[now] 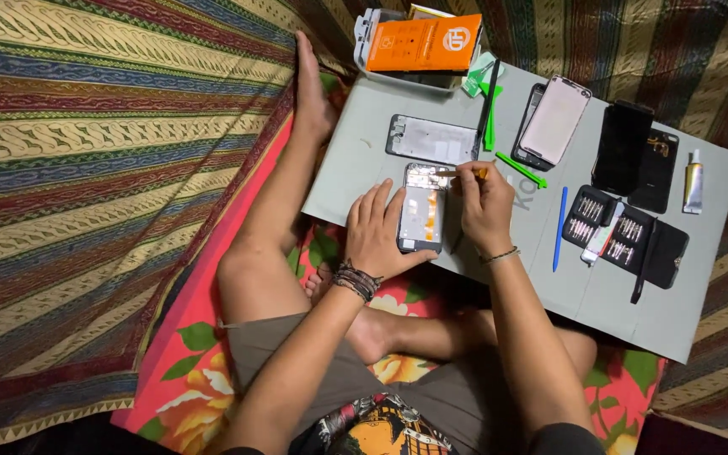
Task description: Disassembling and repairing a smartphone by manipulating internal components with precision tools.
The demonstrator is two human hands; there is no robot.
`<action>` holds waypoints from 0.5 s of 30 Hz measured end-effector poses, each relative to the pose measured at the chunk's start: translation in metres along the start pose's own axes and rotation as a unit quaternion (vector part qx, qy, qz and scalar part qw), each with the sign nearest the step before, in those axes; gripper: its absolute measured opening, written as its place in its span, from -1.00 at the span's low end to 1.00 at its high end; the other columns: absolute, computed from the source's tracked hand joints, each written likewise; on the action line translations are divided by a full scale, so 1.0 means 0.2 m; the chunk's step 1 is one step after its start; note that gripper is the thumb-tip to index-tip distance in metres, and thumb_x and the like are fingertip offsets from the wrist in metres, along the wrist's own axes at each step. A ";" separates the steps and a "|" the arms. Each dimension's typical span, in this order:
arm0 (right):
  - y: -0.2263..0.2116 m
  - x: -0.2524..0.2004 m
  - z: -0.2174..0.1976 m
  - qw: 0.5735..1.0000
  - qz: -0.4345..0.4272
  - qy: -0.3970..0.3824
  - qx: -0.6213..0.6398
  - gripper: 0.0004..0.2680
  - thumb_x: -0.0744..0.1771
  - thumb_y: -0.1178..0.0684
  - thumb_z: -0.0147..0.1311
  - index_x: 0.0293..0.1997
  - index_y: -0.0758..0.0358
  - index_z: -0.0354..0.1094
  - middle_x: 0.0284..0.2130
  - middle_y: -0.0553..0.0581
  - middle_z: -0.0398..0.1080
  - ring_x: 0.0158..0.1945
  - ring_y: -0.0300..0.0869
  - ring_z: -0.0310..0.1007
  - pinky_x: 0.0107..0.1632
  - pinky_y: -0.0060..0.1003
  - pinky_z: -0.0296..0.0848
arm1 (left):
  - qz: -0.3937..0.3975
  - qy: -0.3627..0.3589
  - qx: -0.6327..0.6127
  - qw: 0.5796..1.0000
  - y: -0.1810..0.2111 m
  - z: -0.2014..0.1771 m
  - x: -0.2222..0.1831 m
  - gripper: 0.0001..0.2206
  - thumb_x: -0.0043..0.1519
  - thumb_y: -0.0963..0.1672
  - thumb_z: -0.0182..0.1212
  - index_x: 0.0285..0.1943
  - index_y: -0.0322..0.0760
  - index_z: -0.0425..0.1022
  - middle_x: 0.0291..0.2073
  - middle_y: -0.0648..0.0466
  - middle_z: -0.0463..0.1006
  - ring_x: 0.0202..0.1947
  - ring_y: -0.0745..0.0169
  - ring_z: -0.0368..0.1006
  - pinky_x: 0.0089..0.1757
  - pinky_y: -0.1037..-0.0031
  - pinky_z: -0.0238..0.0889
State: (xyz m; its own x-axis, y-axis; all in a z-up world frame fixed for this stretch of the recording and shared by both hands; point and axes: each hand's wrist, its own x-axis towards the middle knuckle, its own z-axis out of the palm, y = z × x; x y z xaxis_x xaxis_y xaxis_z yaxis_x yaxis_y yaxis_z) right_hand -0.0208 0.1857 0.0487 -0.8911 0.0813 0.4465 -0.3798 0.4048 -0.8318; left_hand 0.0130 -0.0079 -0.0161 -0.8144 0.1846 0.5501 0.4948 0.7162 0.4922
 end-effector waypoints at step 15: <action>0.02 0.01 0.00 1.000 -0.013 -0.004 0.002 -0.90 0.46 0.25 -0.03 -0.08 0.41 0.44 -0.47 0.26 0.51 -0.39 -0.09 0.51 -0.23 -0.17 0.51 | 0.001 -0.008 0.012 1.000 0.00 -0.01 0.00 0.09 -0.17 0.40 0.24 0.42 -0.31 0.24 0.37 -0.23 0.21 0.38 -0.21 0.12 0.32 -0.02 -0.13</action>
State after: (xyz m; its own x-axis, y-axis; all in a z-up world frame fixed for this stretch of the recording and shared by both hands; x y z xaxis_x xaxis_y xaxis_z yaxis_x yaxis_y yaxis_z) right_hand -0.0239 0.1883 0.0462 -0.8827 0.0643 0.4655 -0.4039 0.4023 -0.8216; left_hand 0.0134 -0.0086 -0.0150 -0.8178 0.1966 0.5410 0.4896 0.7317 0.4743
